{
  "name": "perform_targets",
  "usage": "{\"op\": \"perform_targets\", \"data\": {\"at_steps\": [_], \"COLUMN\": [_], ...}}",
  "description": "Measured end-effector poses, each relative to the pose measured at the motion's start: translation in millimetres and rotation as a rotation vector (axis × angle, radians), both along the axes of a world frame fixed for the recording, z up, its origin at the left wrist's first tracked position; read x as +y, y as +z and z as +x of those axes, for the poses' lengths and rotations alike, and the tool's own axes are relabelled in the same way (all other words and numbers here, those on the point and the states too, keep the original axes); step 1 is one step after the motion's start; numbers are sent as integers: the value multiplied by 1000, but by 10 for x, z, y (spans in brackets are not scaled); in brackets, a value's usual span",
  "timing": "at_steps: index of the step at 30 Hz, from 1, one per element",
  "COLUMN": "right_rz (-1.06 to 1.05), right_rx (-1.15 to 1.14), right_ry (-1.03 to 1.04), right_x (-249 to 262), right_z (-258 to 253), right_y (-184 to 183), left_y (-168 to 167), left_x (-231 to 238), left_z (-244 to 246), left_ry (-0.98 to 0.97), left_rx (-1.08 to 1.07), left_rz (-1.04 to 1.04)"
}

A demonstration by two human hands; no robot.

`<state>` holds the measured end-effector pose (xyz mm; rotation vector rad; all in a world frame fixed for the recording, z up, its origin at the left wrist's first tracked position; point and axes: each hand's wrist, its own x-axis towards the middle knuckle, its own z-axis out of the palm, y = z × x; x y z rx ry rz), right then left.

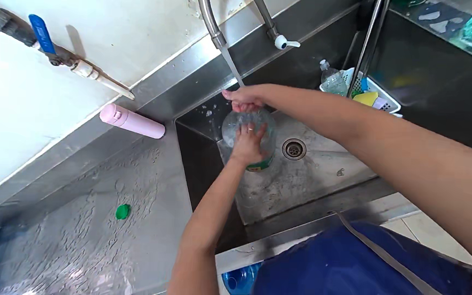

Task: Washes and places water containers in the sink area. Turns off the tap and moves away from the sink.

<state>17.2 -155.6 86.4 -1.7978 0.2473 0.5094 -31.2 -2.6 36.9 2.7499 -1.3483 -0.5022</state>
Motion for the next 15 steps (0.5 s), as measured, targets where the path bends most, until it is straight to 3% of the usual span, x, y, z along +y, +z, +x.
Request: {"op": "perform_targets", "data": {"at_steps": [2, 4, 7, 10, 12, 14, 15], "right_rz": [-67, 31, 37, 66, 190, 157, 111], "right_rx": [61, 102, 88, 17, -40, -16, 6], "right_ry": [-29, 46, 153, -110, -30, 115, 111], "right_x": [-101, -82, -100, -192, -119, -116, -141], "right_z": [86, 47, -30, 28, -128, -179, -131], "right_y": [49, 183, 285, 158, 189, 204, 169], "left_y": [21, 163, 137, 57, 44, -4, 1], "left_x": [-44, -164, -113, -129, -213, -249, -234], "left_z": [66, 139, 207, 248, 192, 185, 227], "left_ry": [191, 359, 196, 325, 284, 205, 277], "left_rx": [-51, -51, -90, -112, -3, 10, 7], "left_rz": [-5, 25, -67, -56, -31, 0, -3]}}
